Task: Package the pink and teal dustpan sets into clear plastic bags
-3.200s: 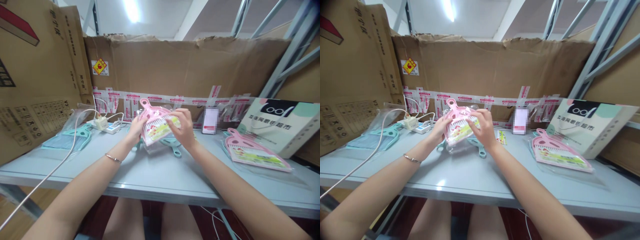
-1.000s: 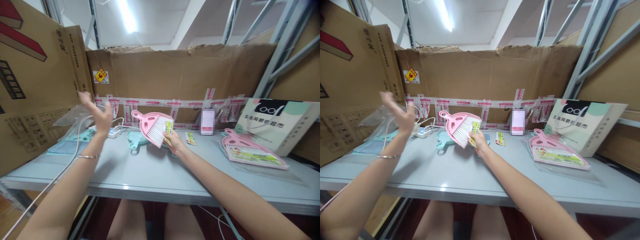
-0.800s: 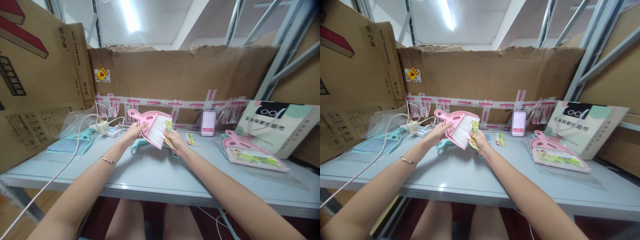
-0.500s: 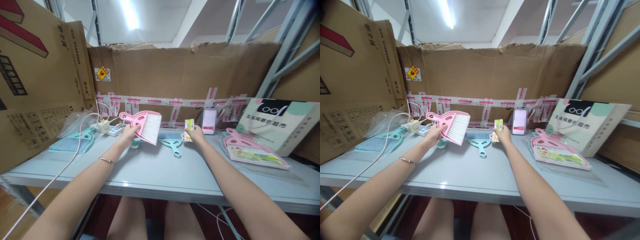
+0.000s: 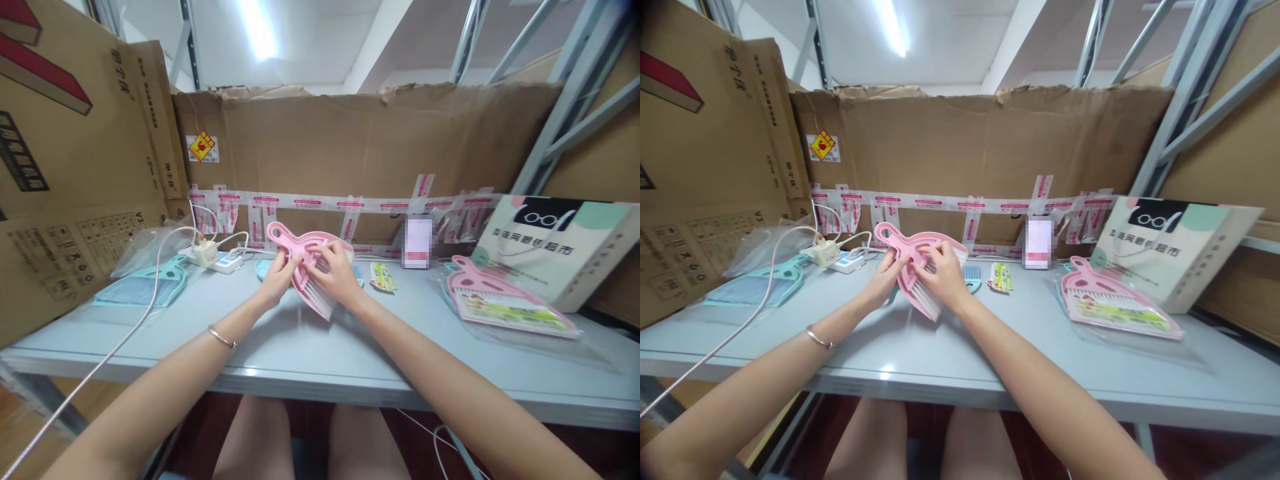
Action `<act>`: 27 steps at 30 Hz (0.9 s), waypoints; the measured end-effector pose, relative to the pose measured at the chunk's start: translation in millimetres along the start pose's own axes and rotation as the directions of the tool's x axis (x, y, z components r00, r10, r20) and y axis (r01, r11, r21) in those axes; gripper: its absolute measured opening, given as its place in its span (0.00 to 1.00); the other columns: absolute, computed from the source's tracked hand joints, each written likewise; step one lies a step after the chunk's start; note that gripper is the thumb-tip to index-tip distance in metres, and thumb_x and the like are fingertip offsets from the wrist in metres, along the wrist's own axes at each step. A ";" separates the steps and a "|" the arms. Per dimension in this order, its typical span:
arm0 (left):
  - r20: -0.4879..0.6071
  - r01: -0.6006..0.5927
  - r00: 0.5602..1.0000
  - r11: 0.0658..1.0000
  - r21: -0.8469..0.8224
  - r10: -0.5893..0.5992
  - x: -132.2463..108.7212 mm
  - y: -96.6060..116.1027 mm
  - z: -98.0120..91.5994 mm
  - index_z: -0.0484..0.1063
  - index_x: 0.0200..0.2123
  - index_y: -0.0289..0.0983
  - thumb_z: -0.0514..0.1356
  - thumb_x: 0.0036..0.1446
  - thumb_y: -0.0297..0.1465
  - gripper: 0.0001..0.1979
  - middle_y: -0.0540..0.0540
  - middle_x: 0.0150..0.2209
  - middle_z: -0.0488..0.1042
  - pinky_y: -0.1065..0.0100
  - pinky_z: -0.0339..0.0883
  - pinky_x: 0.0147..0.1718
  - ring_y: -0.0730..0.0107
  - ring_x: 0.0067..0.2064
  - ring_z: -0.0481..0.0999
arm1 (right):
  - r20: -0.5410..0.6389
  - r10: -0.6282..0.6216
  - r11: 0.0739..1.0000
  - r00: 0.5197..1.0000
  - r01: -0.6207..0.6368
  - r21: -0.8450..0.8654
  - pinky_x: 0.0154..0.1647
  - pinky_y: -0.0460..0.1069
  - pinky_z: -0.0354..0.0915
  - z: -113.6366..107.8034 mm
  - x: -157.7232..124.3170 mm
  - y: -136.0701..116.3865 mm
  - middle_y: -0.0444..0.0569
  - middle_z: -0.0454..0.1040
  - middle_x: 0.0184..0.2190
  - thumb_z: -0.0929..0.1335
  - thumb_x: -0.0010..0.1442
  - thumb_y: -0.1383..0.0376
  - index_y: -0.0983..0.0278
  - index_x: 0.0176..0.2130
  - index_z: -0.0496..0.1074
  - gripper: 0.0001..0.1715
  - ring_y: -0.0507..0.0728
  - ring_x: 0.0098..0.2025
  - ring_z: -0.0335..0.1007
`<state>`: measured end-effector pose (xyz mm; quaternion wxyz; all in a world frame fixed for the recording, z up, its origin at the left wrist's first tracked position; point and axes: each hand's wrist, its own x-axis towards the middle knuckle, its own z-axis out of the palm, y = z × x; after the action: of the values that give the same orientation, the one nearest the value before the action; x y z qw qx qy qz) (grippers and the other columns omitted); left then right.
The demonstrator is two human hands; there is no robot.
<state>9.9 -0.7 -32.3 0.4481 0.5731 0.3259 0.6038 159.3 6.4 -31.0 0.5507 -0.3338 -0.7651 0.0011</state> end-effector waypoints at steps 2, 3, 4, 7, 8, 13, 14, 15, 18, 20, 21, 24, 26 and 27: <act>0.118 -0.023 0.993 1.000 0.017 0.021 -6.1 5.9 5.4 0.68 0.47 0.42 0.59 0.52 0.38 0.18 0.47 0.41 0.75 0.69 0.72 0.33 0.64 0.41 0.75 | -0.026 0.022 0.999 0.999 -0.021 0.031 0.45 0.55 0.61 -1.9 0.7 -5.7 0.48 0.61 0.33 0.68 0.53 0.59 0.61 0.38 0.70 0.12 0.58 0.40 0.62; 0.158 -0.036 0.987 0.999 0.015 0.033 -8.7 10.5 7.3 0.68 0.48 0.43 0.59 0.52 0.39 0.19 0.46 0.41 0.75 0.68 0.72 0.35 0.62 0.43 0.75 | -0.032 0.021 0.998 0.999 -0.019 0.055 0.44 0.54 0.61 -5.1 1.6 -8.3 0.47 0.61 0.33 0.68 0.53 0.59 0.61 0.37 0.70 0.11 0.57 0.39 0.62; 0.185 -0.067 0.981 0.998 0.003 0.065 -10.8 16.0 8.6 0.68 0.47 0.43 0.60 0.51 0.39 0.19 0.46 0.43 0.74 0.67 0.72 0.38 0.61 0.46 0.74 | -0.020 0.009 0.996 1.000 -0.007 0.084 0.43 0.54 0.61 -9.1 2.8 -11.3 0.47 0.61 0.32 0.68 0.53 0.59 0.61 0.36 0.70 0.10 0.57 0.39 0.62; 0.221 -0.212 0.950 0.975 -0.064 0.221 -13.0 35.5 8.1 0.71 0.46 0.43 0.63 0.48 0.39 0.20 0.45 0.50 0.71 0.64 0.65 0.50 0.59 0.56 0.65 | 0.070 -0.061 0.980 0.996 0.047 0.192 0.38 0.51 0.61 -21.8 7.7 -23.7 0.47 0.63 0.33 0.67 0.55 0.59 0.62 0.32 0.67 0.09 0.55 0.36 0.61; 0.246 -0.239 0.936 0.968 -0.078 0.251 -12.4 41.8 6.6 0.71 0.45 0.42 0.64 0.47 0.39 0.20 0.44 0.51 0.71 0.63 0.63 0.52 0.57 0.58 0.64 | 0.105 -0.086 0.973 0.991 0.061 0.222 0.36 0.50 0.61 -25.5 9.3 -28.3 0.48 0.64 0.34 0.67 0.56 0.59 0.62 0.31 0.67 0.09 0.54 0.35 0.61; 0.289 -0.287 0.914 0.957 -0.038 0.285 -6.3 60.5 -1.8 0.73 0.37 0.37 0.69 0.39 0.35 0.19 0.41 0.44 0.74 0.58 0.65 0.50 0.52 0.54 0.68 | 0.203 -0.142 0.985 0.969 0.117 0.131 0.36 0.50 0.61 -37.6 16.1 -44.0 0.48 0.65 0.33 0.67 0.55 0.62 0.62 0.30 0.64 0.08 0.55 0.36 0.62; 0.269 -0.303 0.917 0.953 -0.007 0.294 -5.2 61.9 -3.3 0.73 0.35 0.37 0.70 0.38 0.33 0.18 0.41 0.42 0.74 0.59 0.65 0.49 0.52 0.52 0.69 | 0.214 -0.146 0.987 0.966 0.128 0.096 0.36 0.50 0.61 -39.9 17.4 -44.8 0.47 0.65 0.32 0.67 0.55 0.62 0.62 0.30 0.64 0.07 0.55 0.36 0.62; 0.241 -0.329 0.919 0.944 0.032 0.312 -3.9 63.1 -5.4 0.73 0.34 0.36 0.70 0.38 0.32 0.17 0.42 0.41 0.74 0.60 0.65 0.49 0.53 0.51 0.70 | 0.217 -0.154 0.988 0.964 0.142 0.066 0.36 0.50 0.61 -42.9 18.7 -44.7 0.47 0.65 0.31 0.67 0.55 0.63 0.62 0.29 0.64 0.06 0.55 0.36 0.62; 0.093 -0.472 0.881 0.870 0.144 0.463 3.2 69.7 -19.8 0.71 0.34 0.37 0.68 0.41 0.34 0.15 0.44 0.39 0.73 0.60 0.65 0.49 0.58 0.47 0.72 | 0.133 -0.178 0.982 0.975 0.184 -0.031 0.35 0.51 0.61 -57.5 23.3 -38.3 0.48 0.66 0.31 0.67 0.52 0.67 0.62 0.28 0.64 0.05 0.55 0.35 0.63; -0.075 -0.572 0.799 0.792 0.213 0.597 11.3 76.7 -35.9 0.69 0.35 0.39 0.66 0.45 0.37 0.15 0.45 0.39 0.73 0.62 0.66 0.48 0.62 0.46 0.72 | 0.021 -0.171 0.979 0.985 0.173 -0.110 0.34 0.51 0.61 -70.1 27.1 -27.6 0.48 0.67 0.31 0.67 0.51 0.68 0.62 0.27 0.64 0.05 0.55 0.34 0.62; -0.153 -0.597 0.751 0.759 0.260 0.642 15.7 79.8 -44.2 0.67 0.37 0.40 0.66 0.46 0.38 0.16 0.46 0.39 0.72 0.62 0.66 0.48 0.64 0.45 0.72 | -0.016 -0.171 0.975 0.985 0.167 -0.148 0.34 0.51 0.61 -75.7 29.2 -20.2 0.48 0.67 0.31 0.68 0.50 0.68 0.62 0.27 0.65 0.04 0.55 0.33 0.62; -0.220 -0.603 0.674 0.698 0.386 0.705 27.0 79.9 -60.2 0.64 0.39 0.41 0.67 0.44 0.38 0.20 0.46 0.41 0.71 0.64 0.67 0.46 0.66 0.44 0.72 | 0.068 -0.230 0.940 0.971 0.240 -0.244 0.35 0.51 0.61 -82.2 35.7 7.6 0.49 0.67 0.32 0.66 0.52 0.67 0.62 0.31 0.70 0.03 0.55 0.34 0.63; -0.173 -0.605 0.668 0.664 0.440 0.723 30.8 70.0 -61.0 0.63 0.39 0.40 0.67 0.43 0.37 0.21 0.46 0.41 0.69 0.66 0.67 0.42 0.66 0.42 0.72 | 0.263 -0.278 0.889 0.924 0.351 -0.294 0.34 0.50 0.59 -76.8 38.7 27.6 0.51 0.69 0.33 0.64 0.55 0.66 0.63 0.32 0.72 0.07 0.55 0.33 0.63; -0.145 -0.606 0.663 0.640 0.472 0.735 31.6 62.7 -59.4 0.63 0.39 0.40 0.67 0.43 0.37 0.21 0.46 0.41 0.69 0.66 0.67 0.41 0.66 0.41 0.72 | 0.378 -0.274 0.859 0.884 0.402 -0.316 0.33 0.49 0.58 -72.3 39.2 37.0 0.51 0.69 0.33 0.63 0.56 0.66 0.63 0.33 0.73 0.09 0.54 0.31 0.63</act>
<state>-57.1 11.1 29.4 0.0061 0.6215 0.2664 0.7367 232.4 28.9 16.8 0.3338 -0.2893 -0.8761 -0.1933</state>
